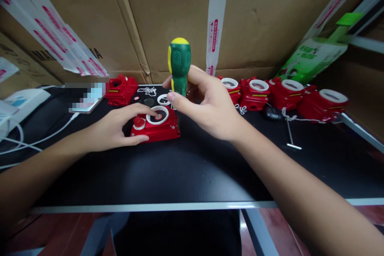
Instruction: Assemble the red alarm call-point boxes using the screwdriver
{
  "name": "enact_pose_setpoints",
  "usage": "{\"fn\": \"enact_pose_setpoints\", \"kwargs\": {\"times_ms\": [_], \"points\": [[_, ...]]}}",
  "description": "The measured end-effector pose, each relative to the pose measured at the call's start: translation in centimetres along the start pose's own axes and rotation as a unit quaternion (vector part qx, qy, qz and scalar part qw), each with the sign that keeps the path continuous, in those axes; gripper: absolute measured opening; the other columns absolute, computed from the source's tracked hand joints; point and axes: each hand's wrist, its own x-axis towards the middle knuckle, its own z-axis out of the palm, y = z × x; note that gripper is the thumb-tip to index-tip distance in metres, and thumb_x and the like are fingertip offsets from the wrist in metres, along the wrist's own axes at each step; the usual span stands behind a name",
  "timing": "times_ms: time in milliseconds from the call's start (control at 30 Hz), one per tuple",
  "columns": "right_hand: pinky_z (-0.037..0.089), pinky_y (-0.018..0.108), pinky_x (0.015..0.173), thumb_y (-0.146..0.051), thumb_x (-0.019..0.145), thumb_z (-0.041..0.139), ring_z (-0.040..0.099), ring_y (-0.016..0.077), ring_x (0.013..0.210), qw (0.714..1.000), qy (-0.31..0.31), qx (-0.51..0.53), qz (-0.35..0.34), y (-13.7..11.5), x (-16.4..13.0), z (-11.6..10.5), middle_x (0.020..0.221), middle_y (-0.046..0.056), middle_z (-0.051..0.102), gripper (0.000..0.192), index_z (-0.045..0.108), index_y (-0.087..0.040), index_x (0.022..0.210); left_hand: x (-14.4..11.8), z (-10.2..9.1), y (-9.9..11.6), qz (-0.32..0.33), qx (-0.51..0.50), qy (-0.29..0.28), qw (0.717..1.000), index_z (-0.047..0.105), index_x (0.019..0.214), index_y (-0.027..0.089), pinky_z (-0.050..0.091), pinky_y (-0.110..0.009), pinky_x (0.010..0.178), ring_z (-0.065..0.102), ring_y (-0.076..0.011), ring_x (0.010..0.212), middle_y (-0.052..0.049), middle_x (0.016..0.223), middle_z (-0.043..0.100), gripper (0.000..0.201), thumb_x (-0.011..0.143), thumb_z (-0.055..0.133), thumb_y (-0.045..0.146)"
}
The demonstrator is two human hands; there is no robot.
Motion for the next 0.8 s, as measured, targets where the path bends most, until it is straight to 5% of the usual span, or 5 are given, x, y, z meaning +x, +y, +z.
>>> {"fn": "enact_pose_setpoints", "kwargs": {"times_ms": [800], "points": [[0.062, 0.044, 0.091, -0.068, 0.092, 0.081, 0.069, 0.0280, 0.103, 0.999, -0.007, -0.046, -0.024, 0.70, -0.08, 0.45, 0.115, 0.008, 0.073, 0.047, 0.079, -0.027, 0.115, -0.06, -0.06, 0.11, -0.013, -0.005, -0.006, 1.000, 0.061, 0.148, 0.027, 0.054, -0.039, 0.120, 0.070, -0.0274, 0.134, -0.009, 0.148, 0.070, 0.051, 0.103, 0.074, 0.046]]}}
